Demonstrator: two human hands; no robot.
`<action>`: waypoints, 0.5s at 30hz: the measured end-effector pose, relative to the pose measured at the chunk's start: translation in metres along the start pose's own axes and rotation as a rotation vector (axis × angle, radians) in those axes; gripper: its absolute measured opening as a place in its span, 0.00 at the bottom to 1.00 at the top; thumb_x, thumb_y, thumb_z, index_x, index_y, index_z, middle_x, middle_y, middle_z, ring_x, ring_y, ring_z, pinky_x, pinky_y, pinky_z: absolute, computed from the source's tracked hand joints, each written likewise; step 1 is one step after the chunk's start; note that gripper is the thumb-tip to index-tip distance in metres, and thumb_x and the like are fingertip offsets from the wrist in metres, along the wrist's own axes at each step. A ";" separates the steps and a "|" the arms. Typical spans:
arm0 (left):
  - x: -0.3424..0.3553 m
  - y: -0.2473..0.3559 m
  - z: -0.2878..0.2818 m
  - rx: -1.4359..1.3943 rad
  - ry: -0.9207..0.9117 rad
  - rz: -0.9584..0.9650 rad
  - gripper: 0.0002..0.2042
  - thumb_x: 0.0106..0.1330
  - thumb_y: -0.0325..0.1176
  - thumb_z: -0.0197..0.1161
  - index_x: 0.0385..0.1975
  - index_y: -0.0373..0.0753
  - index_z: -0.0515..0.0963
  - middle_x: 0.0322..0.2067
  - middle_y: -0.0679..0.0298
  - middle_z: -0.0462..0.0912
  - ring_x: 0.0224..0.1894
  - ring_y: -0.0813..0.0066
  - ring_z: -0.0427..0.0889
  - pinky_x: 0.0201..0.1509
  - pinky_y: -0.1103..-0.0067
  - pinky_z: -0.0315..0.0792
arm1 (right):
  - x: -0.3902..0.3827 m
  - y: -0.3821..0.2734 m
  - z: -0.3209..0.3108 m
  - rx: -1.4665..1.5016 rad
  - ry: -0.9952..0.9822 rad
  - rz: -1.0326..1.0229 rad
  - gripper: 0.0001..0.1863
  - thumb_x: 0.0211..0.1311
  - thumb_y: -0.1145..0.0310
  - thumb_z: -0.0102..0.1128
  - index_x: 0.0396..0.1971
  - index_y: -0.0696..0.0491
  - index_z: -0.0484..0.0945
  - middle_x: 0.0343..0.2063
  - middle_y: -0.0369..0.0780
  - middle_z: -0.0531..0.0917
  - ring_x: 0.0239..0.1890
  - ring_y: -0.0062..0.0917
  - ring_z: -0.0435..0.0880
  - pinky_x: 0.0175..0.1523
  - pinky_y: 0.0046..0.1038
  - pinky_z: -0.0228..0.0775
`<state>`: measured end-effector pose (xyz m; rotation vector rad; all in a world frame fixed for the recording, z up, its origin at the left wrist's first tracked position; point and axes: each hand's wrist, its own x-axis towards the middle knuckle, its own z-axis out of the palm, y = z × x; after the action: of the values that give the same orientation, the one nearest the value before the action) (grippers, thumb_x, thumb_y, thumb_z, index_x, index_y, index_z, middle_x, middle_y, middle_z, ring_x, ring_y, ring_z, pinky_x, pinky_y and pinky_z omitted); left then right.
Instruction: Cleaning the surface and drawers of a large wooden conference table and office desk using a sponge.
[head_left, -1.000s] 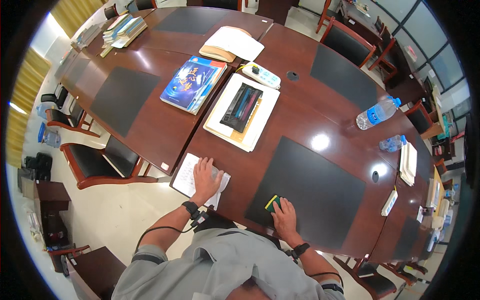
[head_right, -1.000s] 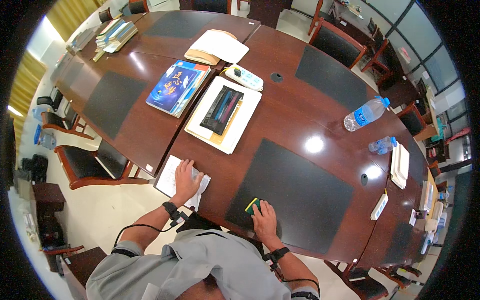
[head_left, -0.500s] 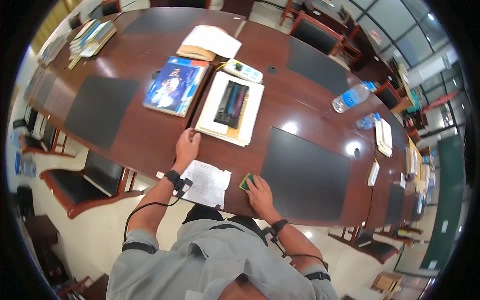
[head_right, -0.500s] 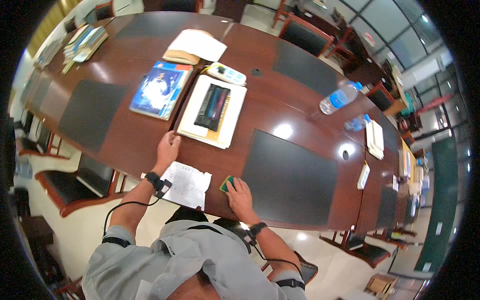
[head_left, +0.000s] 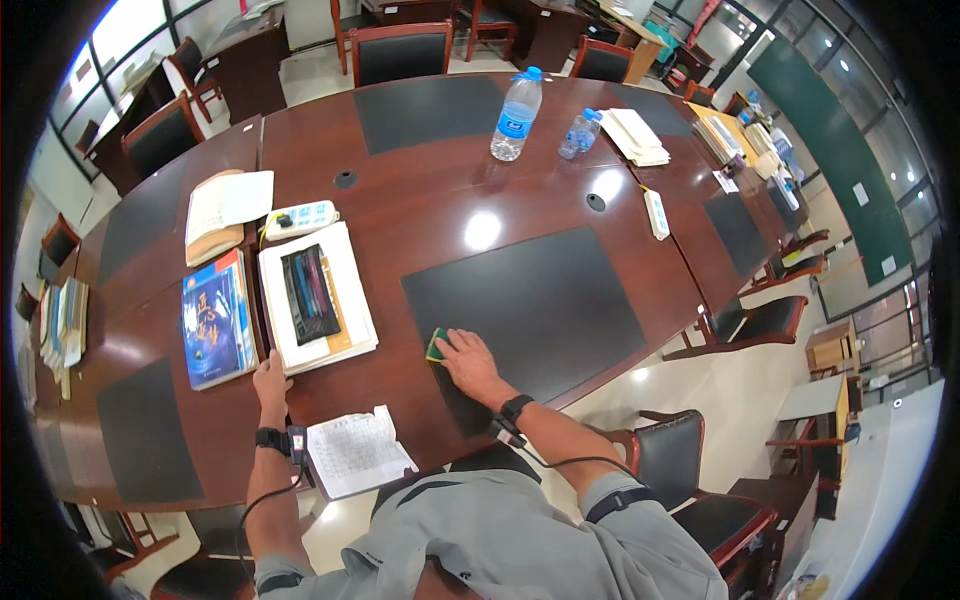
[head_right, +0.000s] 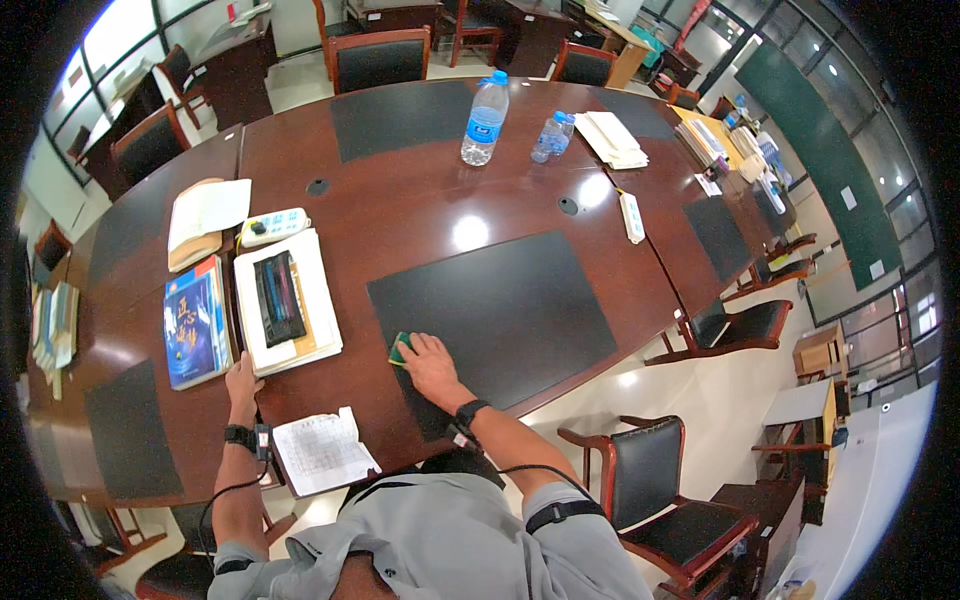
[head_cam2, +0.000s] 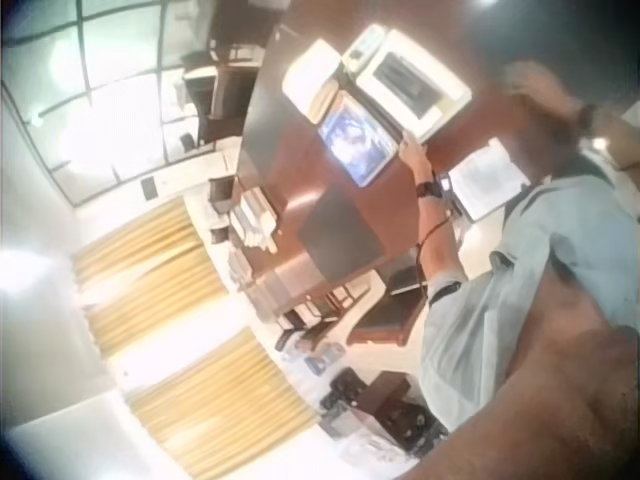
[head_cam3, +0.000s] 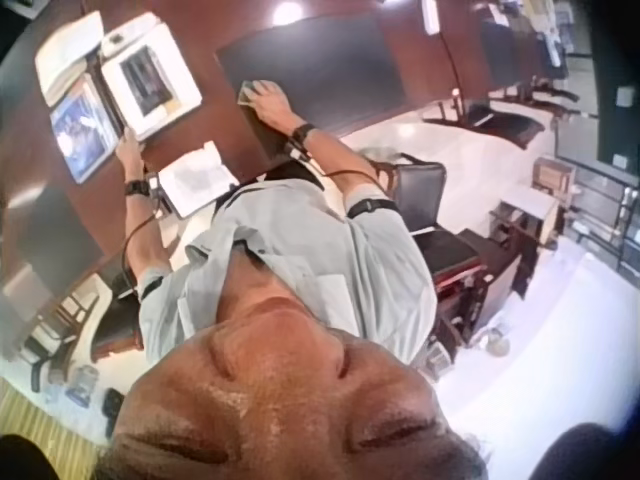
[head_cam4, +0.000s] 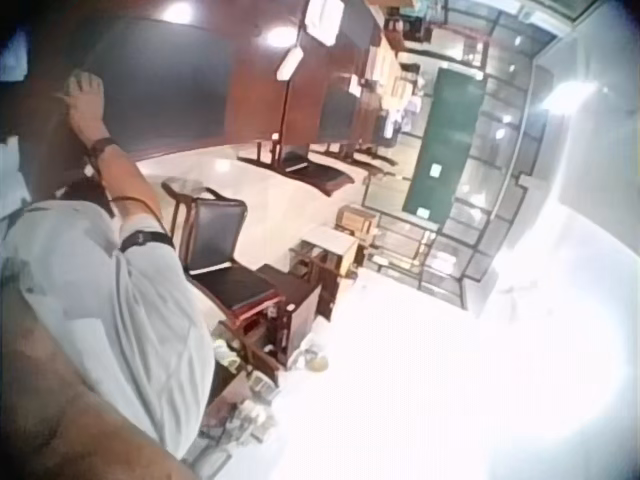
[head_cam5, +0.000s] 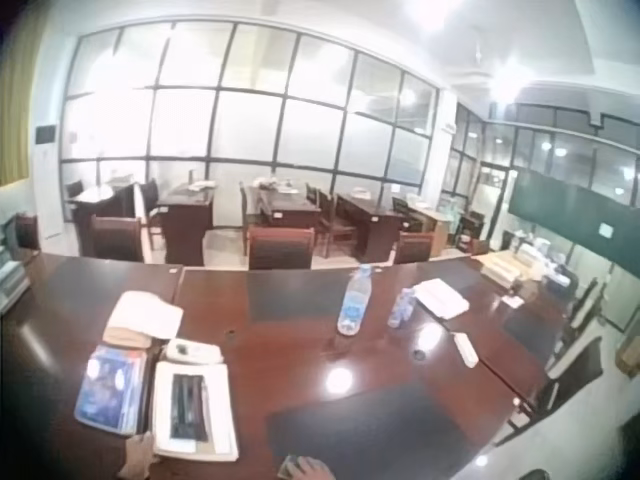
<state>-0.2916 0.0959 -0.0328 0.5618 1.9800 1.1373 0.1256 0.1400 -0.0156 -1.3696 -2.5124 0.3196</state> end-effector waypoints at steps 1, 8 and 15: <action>0.000 0.004 0.002 0.004 -0.006 -0.014 0.22 0.71 0.51 0.54 0.37 0.34 0.78 0.27 0.68 0.72 0.27 0.78 0.73 0.32 0.75 0.75 | -0.003 0.013 -0.005 -0.044 0.028 0.018 0.23 0.61 0.69 0.55 0.58 0.53 0.72 0.59 0.49 0.71 0.62 0.44 0.68 0.68 0.42 0.56; -0.005 0.011 -0.001 -0.046 -0.027 -0.044 0.20 0.71 0.51 0.55 0.29 0.38 0.77 0.25 0.71 0.73 0.26 0.81 0.72 0.28 0.80 0.70 | -0.037 0.137 -0.047 -0.160 0.199 0.208 0.24 0.58 0.67 0.60 0.55 0.54 0.72 0.51 0.46 0.76 0.56 0.42 0.73 0.63 0.41 0.63; -0.013 0.019 -0.003 -0.050 -0.026 -0.142 0.22 0.72 0.52 0.53 0.45 0.36 0.78 0.38 0.65 0.80 0.38 0.73 0.77 0.38 0.72 0.71 | -0.054 0.266 -0.081 -0.271 0.252 0.439 0.22 0.60 0.66 0.59 0.55 0.54 0.72 0.52 0.48 0.76 0.54 0.45 0.74 0.60 0.43 0.65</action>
<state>-0.2857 0.0949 -0.0105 0.4011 1.9311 1.0831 0.3894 0.2411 -0.0298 -1.9314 -2.0900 -0.1166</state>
